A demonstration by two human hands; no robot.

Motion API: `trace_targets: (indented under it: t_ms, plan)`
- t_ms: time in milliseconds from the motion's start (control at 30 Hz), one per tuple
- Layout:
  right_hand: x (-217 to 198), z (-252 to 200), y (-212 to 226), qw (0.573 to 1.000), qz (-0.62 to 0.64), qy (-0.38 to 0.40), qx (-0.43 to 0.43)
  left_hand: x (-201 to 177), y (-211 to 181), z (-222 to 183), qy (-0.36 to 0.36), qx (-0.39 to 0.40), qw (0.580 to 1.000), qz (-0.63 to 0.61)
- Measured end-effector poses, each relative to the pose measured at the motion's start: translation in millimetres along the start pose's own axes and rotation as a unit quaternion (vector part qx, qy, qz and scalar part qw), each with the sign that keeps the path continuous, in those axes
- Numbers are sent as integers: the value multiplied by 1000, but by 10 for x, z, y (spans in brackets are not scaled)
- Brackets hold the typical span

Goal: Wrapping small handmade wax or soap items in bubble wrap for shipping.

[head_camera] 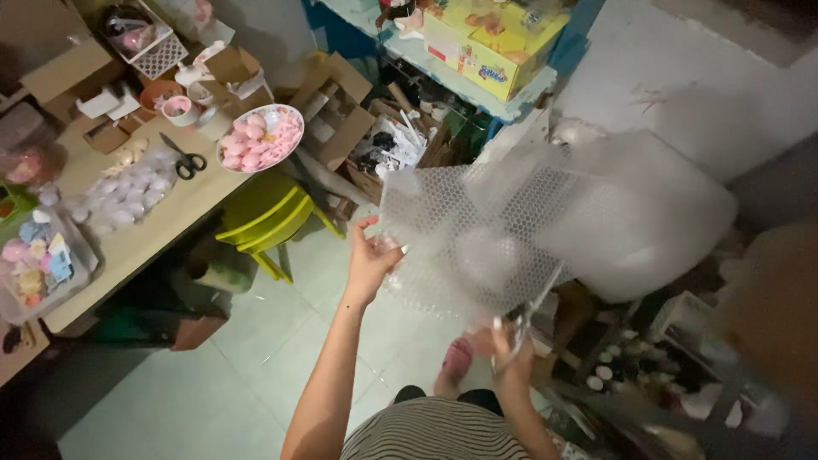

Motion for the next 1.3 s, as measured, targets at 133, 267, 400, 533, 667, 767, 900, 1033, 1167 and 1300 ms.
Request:
trace_targets:
  t_ms: [133, 267, 400, 533, 667, 767, 900, 1033, 1167, 1300]
  plan:
    - [446, -50, 288, 992, 65, -23, 110, -38, -112, -344, -1, 42, 999, -22]
    - [599, -102, 234, 986, 157, -34, 33, -99, -228, -608, -40, 130, 989, 59]
    - [525, -522, 338, 990, 132, -51, 18, -425, 465, -687, 43, 175, 976, 125]
    - [413, -670, 338, 989, 131, -58, -17, -292, 427, -987, 44, -31, 998, 43]
    - [306, -710, 350, 992, 120, -44, -22, -206, 1091, -1454, 94, -238, 958, -130]
    - [251, -644, 119, 995, 79, -41, -34, -907, 2485, -1374, -97, -230, 946, -208]
    - [166, -659, 127, 998, 21, -33, -56, -486, 1900, -1923, -215, -346, 904, -129]
    - [119, -772, 307, 992, -88, -23, -85, -365, 2279, -2050, -143, -332, 912, -192]
    - [104, -703, 94, 989, -123, -4, -83, -359, 2488, -2310, -129, -387, 890, -202]
    - [129, -536, -226, 994, -66, 21, -82, -283, 2887, -2248, -107, -374, 846, -364]
Point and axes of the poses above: each hand's wrist, its own z-axis towards the middle knuckle, its own x-axis out of the palm, y = z × x, the point moved 10 cm from there along z, towards the middle knuckle, and after that the axes turned 14 degrees about -z, right-handed, at the moved point
